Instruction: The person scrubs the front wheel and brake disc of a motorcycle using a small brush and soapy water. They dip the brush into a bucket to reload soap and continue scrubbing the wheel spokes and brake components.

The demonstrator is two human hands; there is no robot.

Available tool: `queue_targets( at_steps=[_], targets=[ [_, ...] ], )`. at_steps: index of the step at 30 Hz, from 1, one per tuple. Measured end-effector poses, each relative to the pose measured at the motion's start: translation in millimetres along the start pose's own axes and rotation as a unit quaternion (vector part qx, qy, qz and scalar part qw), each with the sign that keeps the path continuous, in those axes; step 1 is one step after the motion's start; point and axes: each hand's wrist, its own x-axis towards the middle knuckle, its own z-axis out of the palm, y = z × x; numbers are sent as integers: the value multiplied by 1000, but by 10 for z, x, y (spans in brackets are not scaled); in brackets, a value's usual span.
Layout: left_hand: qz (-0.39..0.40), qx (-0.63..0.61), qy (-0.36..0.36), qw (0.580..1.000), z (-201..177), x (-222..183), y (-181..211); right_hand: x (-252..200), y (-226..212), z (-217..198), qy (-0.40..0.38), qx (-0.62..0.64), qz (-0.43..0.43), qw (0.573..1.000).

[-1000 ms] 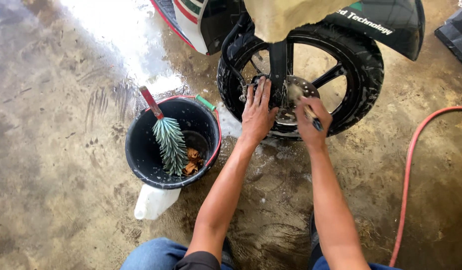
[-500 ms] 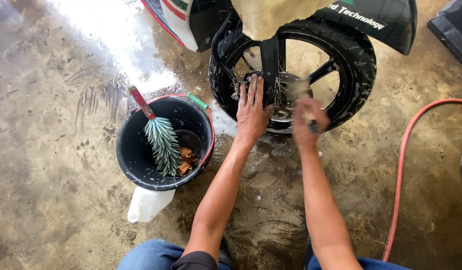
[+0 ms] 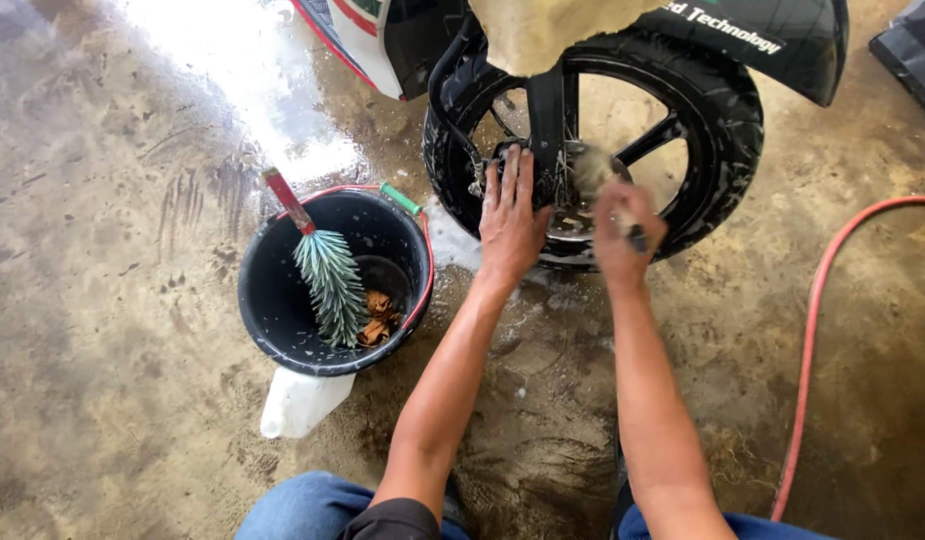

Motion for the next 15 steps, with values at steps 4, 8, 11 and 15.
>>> queue_targets(
  at_steps=[4,8,11,15],
  targets=[
    [10,-7,20,1000,40,32,-26,-210,-54,-17,-38,-37,22,998],
    [2,-4,24,1000,77,7,-22,147,-355,47,-36,-30,41,998],
    [-6,-18,18,1000,75,32,-7,264,-437,139,-68,4,25,997],
    [-5,-27,8,1000,99,14,-57,-140,-153,-79,-97,-20,55,994]
  ],
)
